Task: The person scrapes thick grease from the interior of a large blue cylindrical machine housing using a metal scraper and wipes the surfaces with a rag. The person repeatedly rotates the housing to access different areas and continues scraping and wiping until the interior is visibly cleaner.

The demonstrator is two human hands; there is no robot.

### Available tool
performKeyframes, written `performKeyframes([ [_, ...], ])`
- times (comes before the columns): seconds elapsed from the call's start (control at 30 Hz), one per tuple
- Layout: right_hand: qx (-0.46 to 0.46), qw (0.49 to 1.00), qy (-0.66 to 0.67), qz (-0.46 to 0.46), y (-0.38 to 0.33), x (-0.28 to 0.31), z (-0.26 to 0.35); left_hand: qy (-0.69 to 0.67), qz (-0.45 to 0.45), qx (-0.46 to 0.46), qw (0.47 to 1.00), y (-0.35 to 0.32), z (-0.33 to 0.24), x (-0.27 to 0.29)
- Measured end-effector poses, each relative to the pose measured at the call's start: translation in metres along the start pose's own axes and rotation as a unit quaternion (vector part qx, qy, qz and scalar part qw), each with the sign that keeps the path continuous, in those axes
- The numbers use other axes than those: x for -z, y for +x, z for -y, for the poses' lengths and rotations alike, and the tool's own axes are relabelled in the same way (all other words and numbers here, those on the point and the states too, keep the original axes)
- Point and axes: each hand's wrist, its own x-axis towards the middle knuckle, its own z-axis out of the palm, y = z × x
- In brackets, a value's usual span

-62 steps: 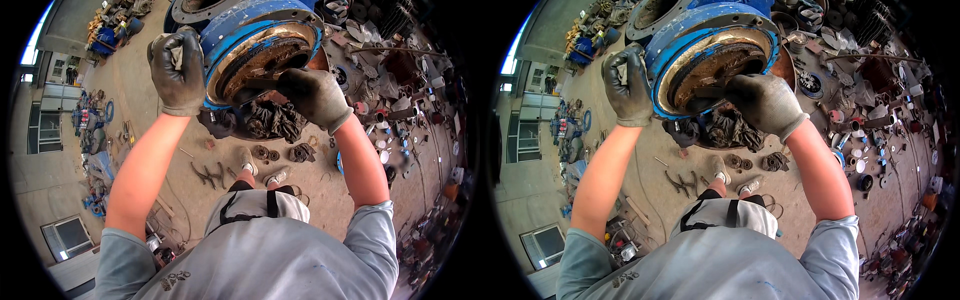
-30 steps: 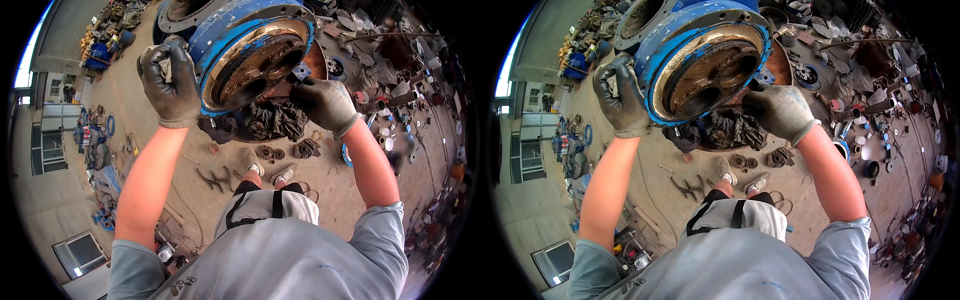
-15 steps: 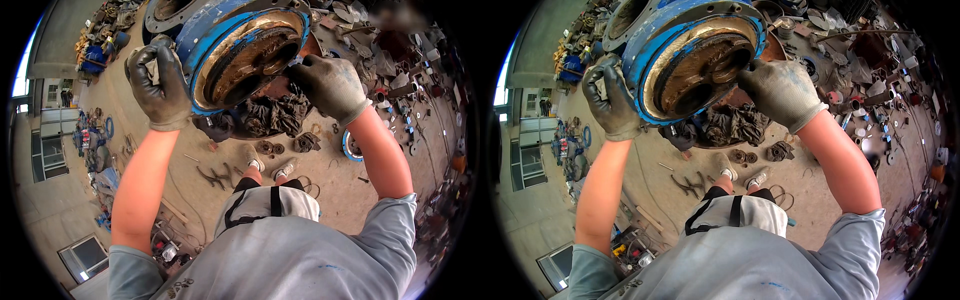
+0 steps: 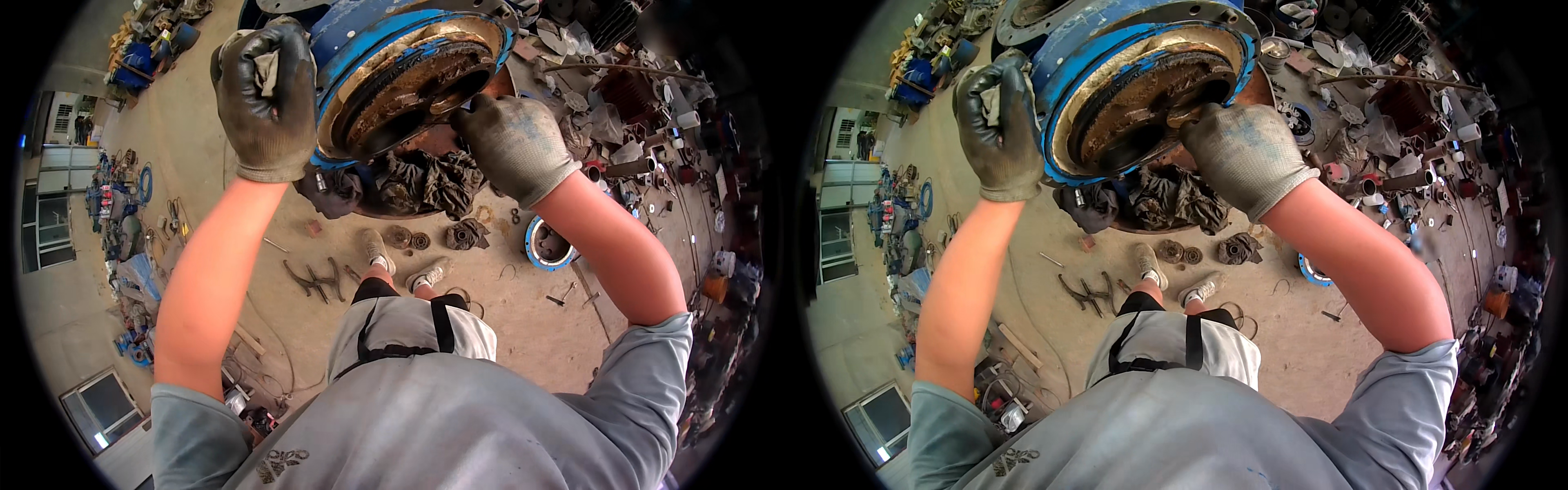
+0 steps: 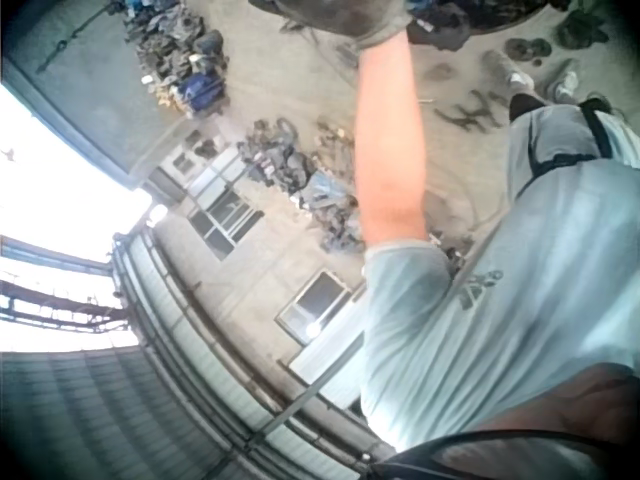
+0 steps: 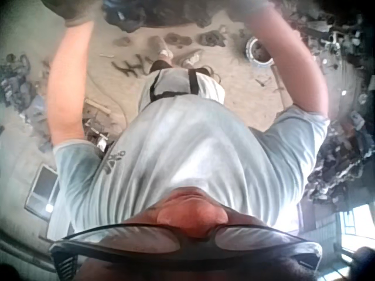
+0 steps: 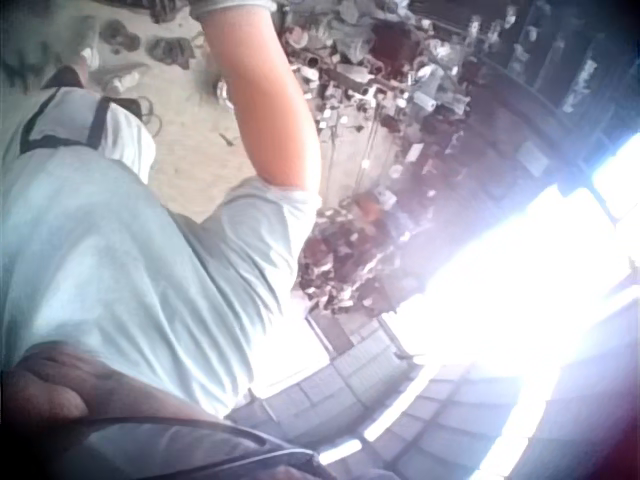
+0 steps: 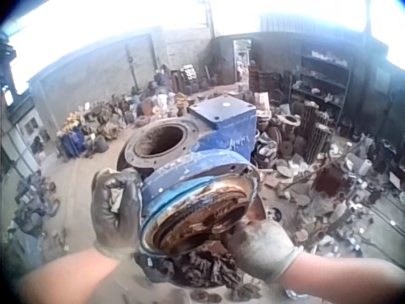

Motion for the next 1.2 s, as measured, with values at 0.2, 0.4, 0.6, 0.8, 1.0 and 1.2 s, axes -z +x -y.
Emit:
performKeyframes([
  [0.2,0.012,0.999,-0.003,-0.040,-0.001,-0.007,-0.010,0.059,0.010,-0.053,0.997,0.007,-0.008,0.002],
  [0.4,0.002,0.999,0.015,-0.047,-0.005,-0.013,-0.011,0.107,0.009,-0.071,0.992,0.011,-0.009,0.004],
  [0.6,0.021,0.996,0.070,-0.041,0.003,-0.042,-0.016,0.111,0.025,-0.089,0.989,0.010,-0.007,0.006],
  [0.8,0.005,0.994,0.096,-0.042,0.000,-0.063,-0.010,0.033,-0.003,-0.003,0.999,0.000,-0.010,-0.004],
  [1.0,-0.040,0.976,0.181,-0.118,-0.013,-0.074,-0.023,0.035,-0.018,-0.022,0.999,0.005,-0.007,-0.005],
  [1.2,-0.043,0.972,0.183,-0.142,-0.014,-0.084,-0.019,0.047,0.009,-0.011,0.999,0.007,-0.012,-0.001],
])
